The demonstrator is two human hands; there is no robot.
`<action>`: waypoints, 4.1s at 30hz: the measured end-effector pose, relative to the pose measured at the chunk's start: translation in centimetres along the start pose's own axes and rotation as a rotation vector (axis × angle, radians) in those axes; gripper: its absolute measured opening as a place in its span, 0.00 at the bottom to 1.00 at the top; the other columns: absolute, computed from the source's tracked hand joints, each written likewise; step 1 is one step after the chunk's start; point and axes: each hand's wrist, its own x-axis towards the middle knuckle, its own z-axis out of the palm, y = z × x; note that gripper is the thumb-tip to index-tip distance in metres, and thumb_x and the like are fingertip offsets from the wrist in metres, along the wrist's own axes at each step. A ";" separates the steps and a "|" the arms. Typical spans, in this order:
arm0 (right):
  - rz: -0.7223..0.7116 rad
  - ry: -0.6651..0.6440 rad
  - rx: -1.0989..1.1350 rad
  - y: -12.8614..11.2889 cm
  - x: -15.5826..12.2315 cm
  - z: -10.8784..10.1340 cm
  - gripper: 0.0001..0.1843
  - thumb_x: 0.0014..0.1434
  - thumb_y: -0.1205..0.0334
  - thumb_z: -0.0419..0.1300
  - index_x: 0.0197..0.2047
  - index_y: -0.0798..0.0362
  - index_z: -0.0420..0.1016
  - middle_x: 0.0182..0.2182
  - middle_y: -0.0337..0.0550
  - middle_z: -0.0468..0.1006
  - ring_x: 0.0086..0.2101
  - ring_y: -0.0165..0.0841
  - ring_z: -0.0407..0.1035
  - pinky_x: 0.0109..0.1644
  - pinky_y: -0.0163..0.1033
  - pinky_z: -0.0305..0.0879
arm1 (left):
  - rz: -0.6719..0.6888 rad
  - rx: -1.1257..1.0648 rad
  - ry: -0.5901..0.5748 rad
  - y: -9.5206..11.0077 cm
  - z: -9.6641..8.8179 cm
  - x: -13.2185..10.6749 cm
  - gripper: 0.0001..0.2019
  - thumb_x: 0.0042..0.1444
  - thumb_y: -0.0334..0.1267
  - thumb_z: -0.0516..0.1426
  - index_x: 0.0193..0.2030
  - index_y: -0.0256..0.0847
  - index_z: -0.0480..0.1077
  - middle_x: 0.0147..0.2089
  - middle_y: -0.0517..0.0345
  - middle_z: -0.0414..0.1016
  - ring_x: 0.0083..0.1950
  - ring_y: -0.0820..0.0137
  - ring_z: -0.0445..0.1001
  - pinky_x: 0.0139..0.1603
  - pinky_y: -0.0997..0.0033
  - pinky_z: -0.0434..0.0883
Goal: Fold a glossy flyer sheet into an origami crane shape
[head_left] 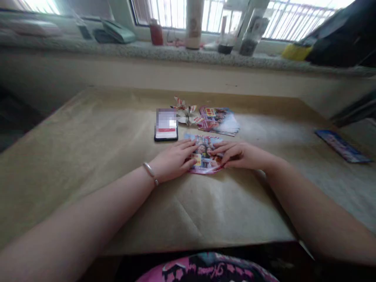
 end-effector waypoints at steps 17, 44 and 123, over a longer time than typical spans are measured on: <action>0.153 0.073 0.034 -0.1 -1.2 -1.2 0.08 0.58 0.57 0.61 0.35 0.49 0.81 0.47 0.45 0.81 0.56 0.38 0.69 0.63 0.50 0.63 | 0.233 0.016 0.145 -0.6 -0.1 -0.4 0.17 0.59 0.30 0.52 0.52 0.37 0.74 0.59 0.50 0.74 0.59 0.62 0.71 0.62 0.57 0.68; 0.321 0.414 -0.179 -1.0 2.3 3.0 0.07 0.56 0.65 0.60 0.34 0.52 0.81 0.33 0.46 0.78 0.36 0.36 0.71 0.44 0.42 0.66 | 0.361 0.040 0.103 -1.4 -0.5 -0.7 0.16 0.68 0.39 0.48 0.56 0.50 0.74 0.57 0.47 0.72 0.54 0.62 0.71 0.55 0.57 0.71; 0.340 0.458 -0.361 -2.4 4.6 5.2 0.05 0.54 0.66 0.60 0.32 0.51 0.79 0.32 0.43 0.77 0.36 0.36 0.68 0.42 0.40 0.63 | 0.356 0.039 0.125 -0.6 0.1 -0.8 0.17 0.62 0.29 0.51 0.54 0.41 0.74 0.51 0.47 0.74 0.50 0.65 0.74 0.54 0.63 0.73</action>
